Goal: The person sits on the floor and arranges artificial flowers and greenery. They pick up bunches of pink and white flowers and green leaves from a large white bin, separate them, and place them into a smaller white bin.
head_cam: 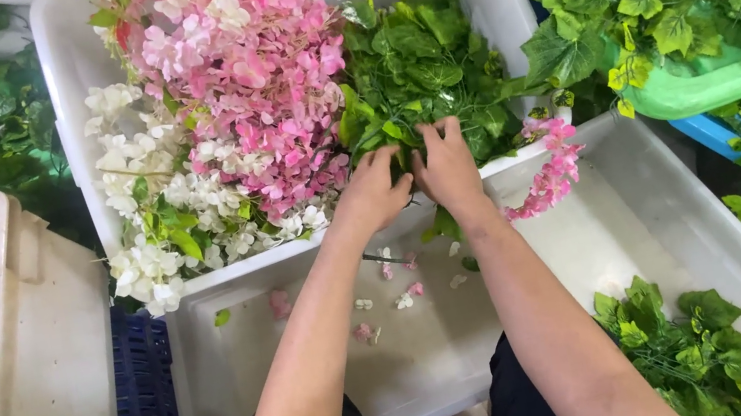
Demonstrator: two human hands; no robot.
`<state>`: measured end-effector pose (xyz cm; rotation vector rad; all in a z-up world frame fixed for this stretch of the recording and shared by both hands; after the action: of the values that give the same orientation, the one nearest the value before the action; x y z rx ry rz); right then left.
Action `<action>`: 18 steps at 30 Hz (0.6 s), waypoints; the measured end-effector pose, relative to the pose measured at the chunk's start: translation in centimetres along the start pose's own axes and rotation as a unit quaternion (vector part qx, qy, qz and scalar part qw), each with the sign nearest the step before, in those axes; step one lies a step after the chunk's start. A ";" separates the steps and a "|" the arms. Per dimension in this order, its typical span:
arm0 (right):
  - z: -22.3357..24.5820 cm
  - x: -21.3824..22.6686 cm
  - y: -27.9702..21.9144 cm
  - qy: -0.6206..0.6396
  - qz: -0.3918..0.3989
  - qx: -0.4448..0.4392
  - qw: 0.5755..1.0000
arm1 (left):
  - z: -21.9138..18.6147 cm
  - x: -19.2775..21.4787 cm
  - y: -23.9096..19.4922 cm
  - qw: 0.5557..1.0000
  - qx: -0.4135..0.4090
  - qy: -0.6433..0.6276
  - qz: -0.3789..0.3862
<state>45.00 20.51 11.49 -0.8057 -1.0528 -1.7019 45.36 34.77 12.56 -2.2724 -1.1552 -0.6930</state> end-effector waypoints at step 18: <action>6.6 9.6 -3.3 0.004 -0.303 0.193 0.933 | -3.8 5.9 -4.5 0.870 -0.225 0.088 -0.430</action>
<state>38.97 23.54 21.57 -0.2211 -1.6853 -1.8901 43.88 38.13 20.03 -1.8627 -2.0959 -1.6050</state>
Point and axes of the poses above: each hand's wrist, its own y-axis towards the middle knuckle, its own x-axis out of the back of the hand, z = x × y, the point moved 9 cm from there along y, towards the middle knuckle, and after that the axes turned 5 degrees about -y, right-handed, at the moved point
